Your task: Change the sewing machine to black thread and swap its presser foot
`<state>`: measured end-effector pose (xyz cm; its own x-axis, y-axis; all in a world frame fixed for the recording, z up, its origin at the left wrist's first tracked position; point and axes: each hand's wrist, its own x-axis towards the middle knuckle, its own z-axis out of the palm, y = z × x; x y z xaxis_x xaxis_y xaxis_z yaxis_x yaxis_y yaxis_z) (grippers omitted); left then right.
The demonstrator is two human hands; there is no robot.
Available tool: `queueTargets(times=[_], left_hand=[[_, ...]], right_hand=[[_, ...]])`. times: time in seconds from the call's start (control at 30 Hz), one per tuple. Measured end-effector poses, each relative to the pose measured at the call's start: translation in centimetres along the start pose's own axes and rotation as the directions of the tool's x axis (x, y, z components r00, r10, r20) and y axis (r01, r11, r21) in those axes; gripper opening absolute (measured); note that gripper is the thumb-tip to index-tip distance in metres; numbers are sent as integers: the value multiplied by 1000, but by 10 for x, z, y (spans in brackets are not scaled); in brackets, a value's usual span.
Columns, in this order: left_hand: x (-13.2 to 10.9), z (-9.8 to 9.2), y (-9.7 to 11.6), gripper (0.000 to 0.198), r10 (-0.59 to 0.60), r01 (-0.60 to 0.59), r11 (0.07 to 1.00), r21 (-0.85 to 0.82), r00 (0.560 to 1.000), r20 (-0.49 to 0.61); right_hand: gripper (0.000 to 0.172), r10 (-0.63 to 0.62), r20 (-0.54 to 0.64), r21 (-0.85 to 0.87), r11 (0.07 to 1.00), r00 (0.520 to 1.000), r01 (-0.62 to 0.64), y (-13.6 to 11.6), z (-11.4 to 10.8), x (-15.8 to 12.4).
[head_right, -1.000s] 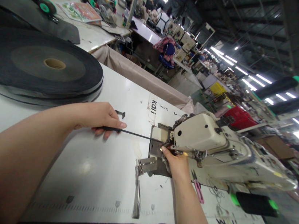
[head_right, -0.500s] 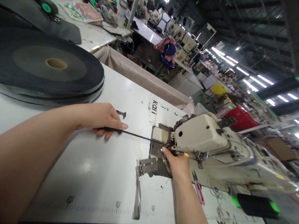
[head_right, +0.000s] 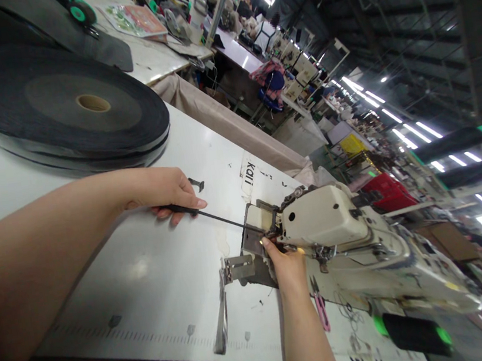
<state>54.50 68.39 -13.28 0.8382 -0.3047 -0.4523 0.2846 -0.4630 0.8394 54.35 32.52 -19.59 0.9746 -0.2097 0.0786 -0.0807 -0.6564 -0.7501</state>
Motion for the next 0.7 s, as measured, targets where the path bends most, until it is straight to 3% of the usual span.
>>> queueTargets(times=[0.23, 0.4, 0.7], left_hand=[[-3, 3, 1, 36, 1, -1, 1000, -8, 1000, -9], [-7, 5, 4, 39, 69, -60, 990, 128, 995, -67], [0, 3, -5, 34, 159, -150, 969, 194, 987, -32]], right_hand=[[55, 12, 8, -9, 1000, 1000, -12, -1, -1, 0], [55, 26, 1, 2, 1000, 1000, -26, 3, 1, 2], [52, 31, -19, -17, 999, 999, -31, 3, 0, 3]])
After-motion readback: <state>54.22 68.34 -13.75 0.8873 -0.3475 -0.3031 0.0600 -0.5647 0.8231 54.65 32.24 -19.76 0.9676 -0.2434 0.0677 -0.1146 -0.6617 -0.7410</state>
